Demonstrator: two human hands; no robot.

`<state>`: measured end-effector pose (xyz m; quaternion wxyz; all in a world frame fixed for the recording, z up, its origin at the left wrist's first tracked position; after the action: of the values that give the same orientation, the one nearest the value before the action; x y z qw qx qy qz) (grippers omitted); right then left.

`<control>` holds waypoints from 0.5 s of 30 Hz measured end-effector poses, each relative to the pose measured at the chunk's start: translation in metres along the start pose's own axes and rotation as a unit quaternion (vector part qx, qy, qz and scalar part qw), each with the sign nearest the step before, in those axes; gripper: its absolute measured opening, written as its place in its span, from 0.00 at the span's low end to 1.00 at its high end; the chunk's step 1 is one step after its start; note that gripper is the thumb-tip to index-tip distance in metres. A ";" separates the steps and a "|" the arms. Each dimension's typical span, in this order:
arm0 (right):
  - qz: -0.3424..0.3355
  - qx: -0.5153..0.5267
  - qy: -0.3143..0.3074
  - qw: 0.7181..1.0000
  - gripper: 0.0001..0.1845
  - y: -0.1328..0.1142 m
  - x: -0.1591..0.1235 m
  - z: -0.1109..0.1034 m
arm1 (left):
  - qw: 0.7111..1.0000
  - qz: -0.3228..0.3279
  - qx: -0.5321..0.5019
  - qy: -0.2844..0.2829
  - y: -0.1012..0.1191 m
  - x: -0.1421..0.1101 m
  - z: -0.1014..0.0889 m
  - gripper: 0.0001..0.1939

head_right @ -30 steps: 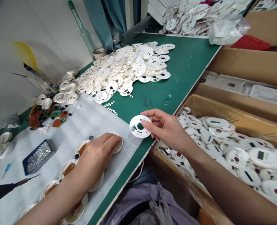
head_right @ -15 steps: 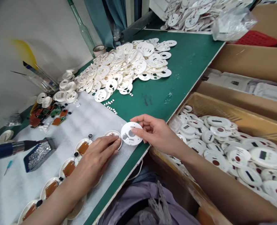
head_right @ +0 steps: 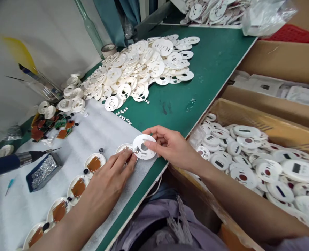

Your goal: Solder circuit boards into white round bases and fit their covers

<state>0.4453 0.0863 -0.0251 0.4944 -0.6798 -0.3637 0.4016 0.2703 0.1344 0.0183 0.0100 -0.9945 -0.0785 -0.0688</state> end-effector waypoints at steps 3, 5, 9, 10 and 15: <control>-0.001 0.000 0.004 1.000 0.33 0.000 0.001 0.000 | 0.997 -0.036 -0.068 0.007 -0.007 0.001 0.000 0.20; -0.004 -0.003 0.004 1.000 0.33 -0.002 0.000 -0.003 | 0.989 -0.062 -0.133 0.026 -0.013 0.001 -0.002 0.17; -0.025 -0.014 0.013 1.000 0.31 -0.013 0.002 -0.008 | 0.968 -0.108 -0.212 0.076 -0.023 -0.003 -0.008 0.18; -0.044 -0.024 0.005 0.999 0.30 -0.017 0.003 -0.005 | 0.967 -0.127 -0.204 0.082 -0.026 -0.005 -0.008 0.24; -0.171 -0.128 -0.116 0.970 0.21 -0.033 0.018 0.029 | 0.966 -0.188 -0.154 0.090 -0.033 -0.004 0.004 0.38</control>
<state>0.4232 0.1218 -0.0021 0.4190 -0.6134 -0.5782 0.3373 0.2617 0.1666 0.0140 -0.1488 -0.9412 -0.2509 -0.1701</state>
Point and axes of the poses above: each hand's wrist, its own x-axis towards the middle knuckle, its own z-axis out of the palm, y = z × x, the point moved 5 cm from there along x, towards the middle knuckle, and after that the axes turned 6 degrees about y, right-handed, at the moved point
